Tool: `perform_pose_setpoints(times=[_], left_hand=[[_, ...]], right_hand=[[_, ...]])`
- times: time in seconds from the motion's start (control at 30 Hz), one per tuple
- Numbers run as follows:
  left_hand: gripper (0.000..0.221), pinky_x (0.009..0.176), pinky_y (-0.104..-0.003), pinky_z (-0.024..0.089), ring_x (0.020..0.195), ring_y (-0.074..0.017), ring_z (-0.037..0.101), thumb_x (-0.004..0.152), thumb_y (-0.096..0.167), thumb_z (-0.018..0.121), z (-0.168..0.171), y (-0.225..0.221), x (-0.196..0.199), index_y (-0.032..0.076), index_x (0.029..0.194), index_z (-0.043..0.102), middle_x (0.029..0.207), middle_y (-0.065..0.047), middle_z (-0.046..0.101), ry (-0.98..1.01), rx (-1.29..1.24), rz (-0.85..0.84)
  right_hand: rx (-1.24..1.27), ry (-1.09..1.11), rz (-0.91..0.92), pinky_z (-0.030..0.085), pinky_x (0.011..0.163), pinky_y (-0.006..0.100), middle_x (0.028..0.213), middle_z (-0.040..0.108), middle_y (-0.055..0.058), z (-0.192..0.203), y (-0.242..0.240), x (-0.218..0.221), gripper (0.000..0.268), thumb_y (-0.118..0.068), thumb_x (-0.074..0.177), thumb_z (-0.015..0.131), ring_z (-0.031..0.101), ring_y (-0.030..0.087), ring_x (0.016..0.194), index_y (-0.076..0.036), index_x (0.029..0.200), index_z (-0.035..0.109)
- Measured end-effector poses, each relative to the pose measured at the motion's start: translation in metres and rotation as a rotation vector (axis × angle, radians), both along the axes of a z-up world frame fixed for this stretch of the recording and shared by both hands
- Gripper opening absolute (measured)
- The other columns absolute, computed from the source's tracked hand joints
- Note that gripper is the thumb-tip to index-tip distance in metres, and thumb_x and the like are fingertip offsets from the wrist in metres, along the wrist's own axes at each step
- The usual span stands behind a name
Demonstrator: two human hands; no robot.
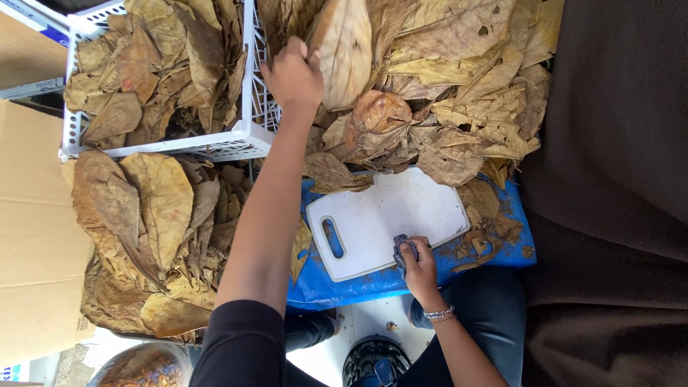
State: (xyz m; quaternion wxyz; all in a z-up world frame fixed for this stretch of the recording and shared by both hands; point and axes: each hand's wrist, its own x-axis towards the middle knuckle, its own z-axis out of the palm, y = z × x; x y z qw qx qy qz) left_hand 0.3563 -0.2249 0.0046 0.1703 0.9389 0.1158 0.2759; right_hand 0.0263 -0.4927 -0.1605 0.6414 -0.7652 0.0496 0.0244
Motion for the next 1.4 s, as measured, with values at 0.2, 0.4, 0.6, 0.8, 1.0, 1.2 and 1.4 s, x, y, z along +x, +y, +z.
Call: perform_pose_setpoints(times=[0.2, 0.4, 0.6, 0.8, 1.0, 1.2, 1.4], left_hand=[[0.024, 0.087, -0.037, 0.045, 0.050, -0.0203, 0.055, 0.096, 0.027, 0.069, 0.042, 0.001, -0.004, 0.018, 0.087, 0.049, 0.058, 0.005, 0.054, -0.251, -0.006, -0.091], [0.013, 0.043, -0.034, 0.041, 0.043, -0.0153, 0.054, 0.103, 0.028, 0.054, 0.101, -0.017, -0.064, 0.016, 0.098, 0.054, 0.056, 0.003, 0.059, -0.471, -0.181, -0.237], [0.028, 0.061, -0.039, 0.055, 0.062, -0.0292, 0.070, 0.109, 0.036, 0.052, 0.100, -0.046, -0.175, 0.011, 0.101, 0.057, 0.071, -0.009, 0.066, -0.160, -0.518, -0.511], [0.033, 0.070, -0.053, 0.056, 0.078, -0.0441, 0.072, 0.101, 0.048, 0.062, -0.014, -0.061, -0.300, 0.016, 0.100, 0.063, 0.074, -0.016, 0.071, 0.395, -0.630, -0.314], [0.020, 0.063, -0.042, 0.057, 0.071, -0.0304, 0.074, 0.103, 0.036, 0.063, -0.114, -0.073, -0.368, 0.016, 0.108, 0.063, 0.084, -0.009, 0.078, 0.562, -0.712, -0.248], [0.024, 0.060, -0.050, 0.057, 0.067, -0.0304, 0.070, 0.107, 0.031, 0.059, -0.184, -0.077, -0.334, 0.015, 0.124, 0.053, 0.068, -0.007, 0.063, 0.360, -0.548, -0.399], [0.012, 0.091, -0.042, 0.050, 0.107, -0.0242, 0.061, 0.105, 0.017, 0.057, -0.187, -0.065, -0.313, 0.021, 0.115, 0.063, 0.116, 0.001, 0.050, 0.240, -0.104, -0.517]], right_hand=[[0.028, -0.028, -0.016, 0.046, 0.074, 0.023, 0.105, 0.056, 0.002, -0.006, -0.001, -0.001, 0.015, -0.013, 0.102, 0.057, 0.052, 0.011, 0.080, 0.001, 0.104, 0.062], [0.077, -0.070, -0.049, 0.044, 0.087, 0.025, 0.106, 0.056, 0.004, -0.005, -0.004, -0.001, 0.015, -0.013, 0.102, 0.056, 0.053, 0.015, 0.091, 0.001, 0.104, 0.062], [0.142, -0.026, -0.226, 0.046, 0.074, 0.038, 0.082, 0.049, 0.000, 0.074, -0.001, 0.001, 0.018, -0.017, 0.108, 0.057, 0.054, 0.013, 0.080, -0.008, 0.092, 0.059], [-0.043, -0.494, -0.406, 0.043, 0.093, 0.038, 0.094, 0.050, 0.005, 0.074, -0.030, -0.004, 0.023, -0.021, 0.115, 0.049, 0.053, 0.019, 0.090, -0.008, 0.097, 0.052], [-0.198, -0.630, -0.399, 0.039, 0.100, 0.044, 0.113, 0.054, 0.015, 0.048, -0.026, -0.010, 0.016, -0.016, 0.109, 0.058, 0.054, 0.031, 0.106, -0.004, 0.099, 0.060], [-0.417, -0.632, 0.123, 0.049, 0.083, 0.050, 0.103, 0.060, 0.015, 0.008, 0.009, -0.015, 0.014, -0.020, 0.100, 0.065, 0.062, 0.043, 0.094, -0.007, 0.104, 0.068], [-0.732, -0.523, 0.290, 0.047, 0.071, 0.043, 0.101, 0.056, 0.007, 0.006, 0.022, -0.012, 0.020, -0.031, 0.102, 0.059, 0.060, 0.029, 0.077, -0.012, 0.097, 0.063]])
